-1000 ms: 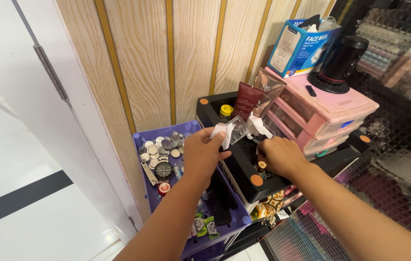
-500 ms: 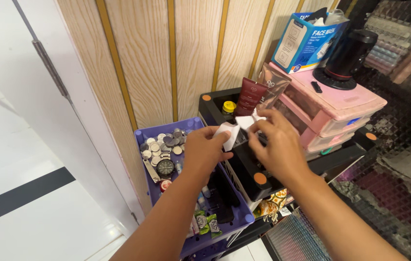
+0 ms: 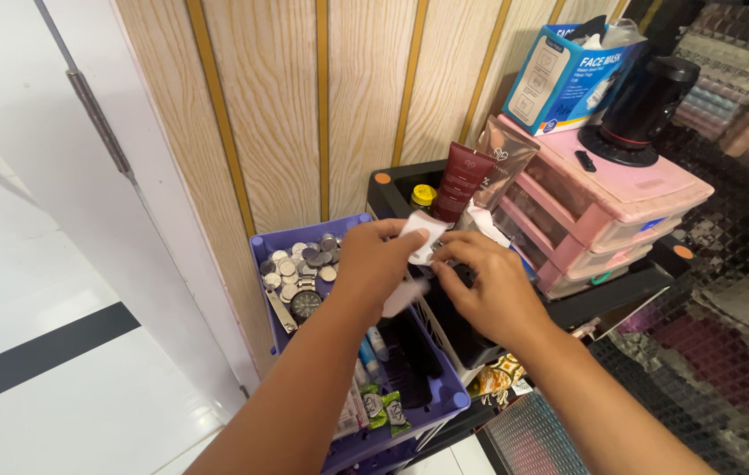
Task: The person organizes a cluttered rolling cart by moving various items such as a cloth, small packets, a face mask box, a comb, and bottles between the cart and a nearby table. The person also wipes a pink plastic drawer unit with a cloth.
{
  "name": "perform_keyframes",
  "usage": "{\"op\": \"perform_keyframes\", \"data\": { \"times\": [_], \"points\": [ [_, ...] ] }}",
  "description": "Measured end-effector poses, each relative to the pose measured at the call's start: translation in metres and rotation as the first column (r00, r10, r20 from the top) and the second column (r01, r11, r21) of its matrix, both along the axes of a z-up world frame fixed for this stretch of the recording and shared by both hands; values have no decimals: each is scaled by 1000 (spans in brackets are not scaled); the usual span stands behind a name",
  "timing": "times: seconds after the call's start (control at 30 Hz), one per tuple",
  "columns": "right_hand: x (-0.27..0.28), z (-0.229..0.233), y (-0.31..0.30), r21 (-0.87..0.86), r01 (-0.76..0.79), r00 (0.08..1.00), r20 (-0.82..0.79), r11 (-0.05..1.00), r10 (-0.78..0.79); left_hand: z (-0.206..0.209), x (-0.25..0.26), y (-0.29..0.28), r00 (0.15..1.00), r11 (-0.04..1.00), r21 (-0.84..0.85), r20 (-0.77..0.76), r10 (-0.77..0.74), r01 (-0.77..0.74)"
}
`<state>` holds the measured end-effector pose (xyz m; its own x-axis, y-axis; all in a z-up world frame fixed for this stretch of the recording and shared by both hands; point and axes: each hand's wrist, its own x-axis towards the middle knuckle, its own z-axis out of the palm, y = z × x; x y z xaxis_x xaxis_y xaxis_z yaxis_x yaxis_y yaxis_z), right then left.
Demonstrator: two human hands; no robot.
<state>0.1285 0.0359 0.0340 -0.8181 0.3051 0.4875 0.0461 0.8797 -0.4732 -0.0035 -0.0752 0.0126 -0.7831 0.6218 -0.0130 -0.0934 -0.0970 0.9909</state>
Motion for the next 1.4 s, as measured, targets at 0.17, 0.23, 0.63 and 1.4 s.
{"op": "perform_keyframes", "data": {
  "times": [0.17,0.23,0.63,1.4],
  "points": [
    [-1,-4,-1,65,13,995,-100,998,-7,-6,6,6,977,988,-119,-201,73,-99],
    [0,-4,-1,18,40,996,-79,999,-38,-13,8,7,986,989,-117,-151,70,-88],
    [12,-16,-64,-109,-43,995,84,993,52,-37,-26,-25,995,994,48,17,100,-101],
    [2,-53,-81,81,-216,850,506,973,147,-46,-43,-50,965,997,67,262,9,-28]
  ]
}}
